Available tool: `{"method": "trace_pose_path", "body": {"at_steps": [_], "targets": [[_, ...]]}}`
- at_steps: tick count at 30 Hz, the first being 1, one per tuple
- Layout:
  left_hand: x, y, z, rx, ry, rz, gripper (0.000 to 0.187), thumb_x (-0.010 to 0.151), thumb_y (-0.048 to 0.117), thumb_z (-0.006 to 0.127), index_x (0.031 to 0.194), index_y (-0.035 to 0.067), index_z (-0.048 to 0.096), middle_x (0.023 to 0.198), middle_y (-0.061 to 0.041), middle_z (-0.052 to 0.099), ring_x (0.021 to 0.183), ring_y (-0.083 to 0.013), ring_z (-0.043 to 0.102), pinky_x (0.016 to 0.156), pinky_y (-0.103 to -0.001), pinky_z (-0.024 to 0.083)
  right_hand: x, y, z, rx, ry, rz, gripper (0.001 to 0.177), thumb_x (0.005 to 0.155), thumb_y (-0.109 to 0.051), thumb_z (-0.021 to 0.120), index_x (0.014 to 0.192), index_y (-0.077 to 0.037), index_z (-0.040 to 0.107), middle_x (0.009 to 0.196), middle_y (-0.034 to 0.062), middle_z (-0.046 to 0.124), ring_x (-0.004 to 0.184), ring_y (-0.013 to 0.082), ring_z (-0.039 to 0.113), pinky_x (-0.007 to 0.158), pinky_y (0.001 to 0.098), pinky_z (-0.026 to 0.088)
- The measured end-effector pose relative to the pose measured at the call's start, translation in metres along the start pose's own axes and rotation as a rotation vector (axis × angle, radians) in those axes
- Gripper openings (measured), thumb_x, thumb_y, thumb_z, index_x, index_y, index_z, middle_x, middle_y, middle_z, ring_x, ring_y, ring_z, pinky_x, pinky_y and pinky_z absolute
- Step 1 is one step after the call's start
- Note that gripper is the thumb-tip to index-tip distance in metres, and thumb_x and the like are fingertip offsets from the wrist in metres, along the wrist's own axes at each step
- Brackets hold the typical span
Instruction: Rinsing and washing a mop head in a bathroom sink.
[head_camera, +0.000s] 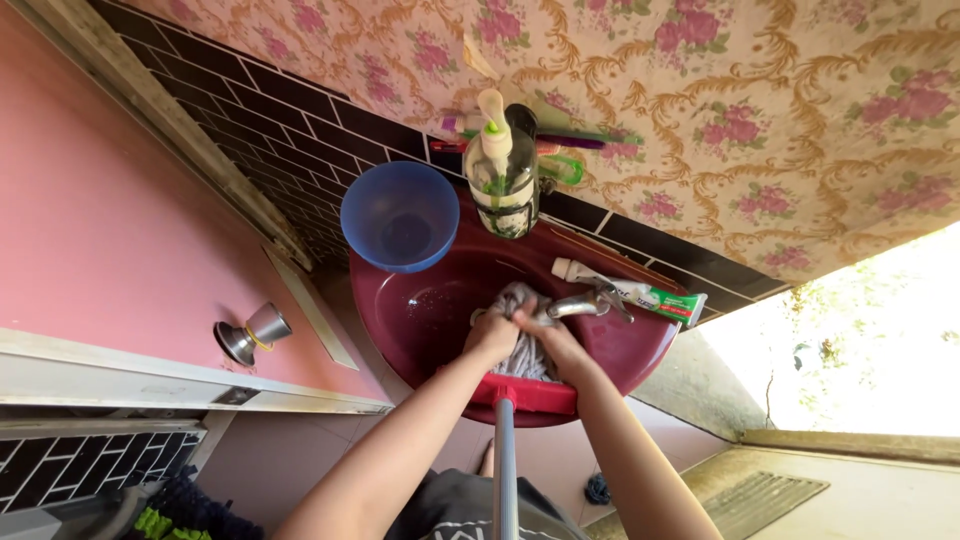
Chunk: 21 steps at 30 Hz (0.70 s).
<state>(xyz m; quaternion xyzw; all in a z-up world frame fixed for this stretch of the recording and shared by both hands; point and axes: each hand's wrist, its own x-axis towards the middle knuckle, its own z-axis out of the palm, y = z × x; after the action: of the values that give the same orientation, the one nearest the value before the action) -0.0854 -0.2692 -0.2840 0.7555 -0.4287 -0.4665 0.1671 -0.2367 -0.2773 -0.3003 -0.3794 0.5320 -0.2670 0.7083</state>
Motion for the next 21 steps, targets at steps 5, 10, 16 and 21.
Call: {"method": "trace_pose_path", "body": {"at_steps": [5,10,16,21], "targets": [[0.014,-0.008,0.005,-0.070,0.012,0.061,0.100,0.088,0.089,0.027,0.148,0.014,0.053,0.151,-0.021,0.051,0.142,-0.0401,0.042,0.113,-0.052,0.026,0.001,-0.008,-0.005,0.249,-0.072,0.198,0.076,0.086,-0.054,0.071,0.137,0.002,0.060,0.128,0.0121,0.072,0.121,0.0243,0.064,0.103,0.0371,0.048],[0.069,-0.051,0.034,-0.163,0.121,-0.123,0.127,0.085,0.093,0.053,0.160,-0.001,0.013,0.165,-0.027,0.014,0.151,-0.0429,0.021,0.120,-0.045,0.026,-0.004,-0.011,0.004,0.295,0.010,0.085,0.055,0.086,-0.031,0.077,0.127,0.004,0.065,0.120,0.0122,0.075,0.108,0.0231,0.070,0.096,0.0344,0.052],[0.016,0.005,0.004,-0.342,-0.020,0.100,0.111,0.063,0.089,0.044,0.130,0.003,0.066,0.136,-0.025,0.065,0.128,-0.0339,0.058,0.106,-0.041,0.044,0.010,0.006,0.005,0.241,-0.042,-0.190,0.038,0.084,-0.019,0.070,0.113,0.007,0.071,0.106,0.0153,0.076,0.092,0.0249,0.071,0.083,0.0369,0.056],[0.002,0.016,0.002,-0.052,0.133,-0.065,0.104,0.093,0.084,0.032,0.112,-0.010,0.073,0.112,-0.038,0.071,0.116,-0.0445,0.069,0.104,-0.045,0.052,0.028,0.034,-0.005,0.032,0.115,-0.220,0.036,0.090,-0.023,0.067,0.112,0.006,0.069,0.104,0.0135,0.075,0.092,0.0202,0.069,0.083,0.0337,0.055]]}}
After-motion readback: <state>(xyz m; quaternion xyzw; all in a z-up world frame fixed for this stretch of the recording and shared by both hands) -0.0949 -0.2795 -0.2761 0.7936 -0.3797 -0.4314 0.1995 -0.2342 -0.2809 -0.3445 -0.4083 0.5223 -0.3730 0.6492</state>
